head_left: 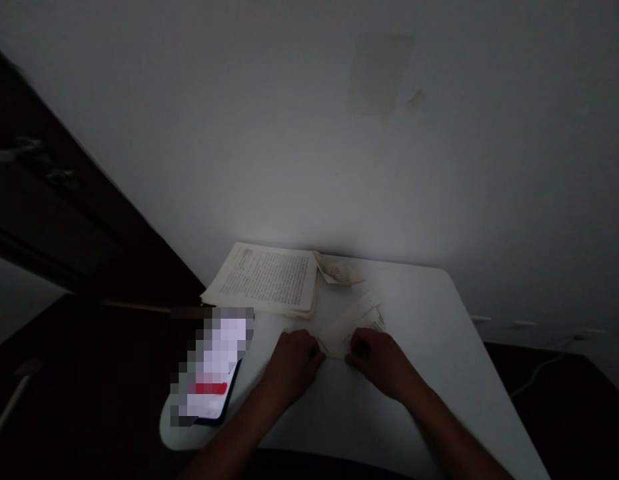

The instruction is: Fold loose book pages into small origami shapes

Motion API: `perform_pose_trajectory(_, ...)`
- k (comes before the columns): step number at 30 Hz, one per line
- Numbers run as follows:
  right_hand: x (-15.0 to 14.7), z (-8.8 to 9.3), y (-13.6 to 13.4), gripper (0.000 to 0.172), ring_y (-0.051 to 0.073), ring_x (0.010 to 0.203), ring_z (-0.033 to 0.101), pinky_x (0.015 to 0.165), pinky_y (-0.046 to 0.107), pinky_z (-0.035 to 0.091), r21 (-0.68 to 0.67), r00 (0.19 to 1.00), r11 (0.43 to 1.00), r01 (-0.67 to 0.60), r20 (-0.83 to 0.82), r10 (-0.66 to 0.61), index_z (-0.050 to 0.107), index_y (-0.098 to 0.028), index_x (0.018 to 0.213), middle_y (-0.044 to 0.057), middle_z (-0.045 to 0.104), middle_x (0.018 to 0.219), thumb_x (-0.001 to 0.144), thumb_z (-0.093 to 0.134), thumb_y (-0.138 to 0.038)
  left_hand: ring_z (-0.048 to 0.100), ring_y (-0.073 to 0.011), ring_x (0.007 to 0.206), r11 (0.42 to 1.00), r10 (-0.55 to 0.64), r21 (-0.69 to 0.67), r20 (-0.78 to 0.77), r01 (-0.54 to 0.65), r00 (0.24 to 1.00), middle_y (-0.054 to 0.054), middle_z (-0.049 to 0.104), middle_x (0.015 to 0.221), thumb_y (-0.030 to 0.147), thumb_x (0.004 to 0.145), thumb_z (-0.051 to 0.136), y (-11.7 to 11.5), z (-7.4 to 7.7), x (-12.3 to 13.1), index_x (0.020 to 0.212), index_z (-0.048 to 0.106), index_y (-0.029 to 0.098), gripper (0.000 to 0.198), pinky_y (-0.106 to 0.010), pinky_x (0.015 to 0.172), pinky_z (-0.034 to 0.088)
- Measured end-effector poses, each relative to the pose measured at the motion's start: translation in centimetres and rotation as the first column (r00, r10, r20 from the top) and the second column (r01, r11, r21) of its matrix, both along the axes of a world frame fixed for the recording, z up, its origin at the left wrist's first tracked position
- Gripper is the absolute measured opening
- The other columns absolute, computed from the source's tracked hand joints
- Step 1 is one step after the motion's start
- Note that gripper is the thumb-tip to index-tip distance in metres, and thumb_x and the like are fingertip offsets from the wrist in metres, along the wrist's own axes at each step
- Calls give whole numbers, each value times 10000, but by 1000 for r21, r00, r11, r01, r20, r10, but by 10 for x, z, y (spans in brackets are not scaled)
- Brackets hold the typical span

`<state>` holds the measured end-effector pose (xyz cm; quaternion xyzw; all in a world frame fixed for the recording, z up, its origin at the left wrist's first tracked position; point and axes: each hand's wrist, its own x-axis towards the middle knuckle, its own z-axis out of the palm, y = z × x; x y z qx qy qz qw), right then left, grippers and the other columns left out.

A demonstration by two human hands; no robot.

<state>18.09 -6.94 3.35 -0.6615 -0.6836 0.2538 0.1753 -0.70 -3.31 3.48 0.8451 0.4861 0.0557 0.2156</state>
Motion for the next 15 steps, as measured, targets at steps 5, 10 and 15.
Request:
perform_pose_trajectory(5,6,10,-8,50,140,653,550,599,245,413,21,987,999,36,-155,-32,571,-203,736,-5,612,715,718,603,-237,546,-175,763,995,75,57,72,-79,995,-37,592,786,226,864,444,-6,-5,-3,763,575,160,179,-301,734,385)
perform_pose_trajectory(10,31,11,-6,201,168,702,573,668,296,457,192,972,957,219,-127,-197,584,-199,804,35,627,781,801,524,-390,532,-164,695,985,165,21,143,-170,976,-24,568,716,265,840,498,-5,-2,-4,719,528,164,161,-270,650,380)
perform_pose_trajectory(15,33,-6,-4,723,322,1183,418,938,478,364,350,955,908,229,101,-280,415,-146,1241,170,466,1278,679,612,-555,505,-153,662,977,185,76,186,-201,965,-2,522,677,252,812,510,-8,-6,-3,683,467,180,154,-262,627,374)
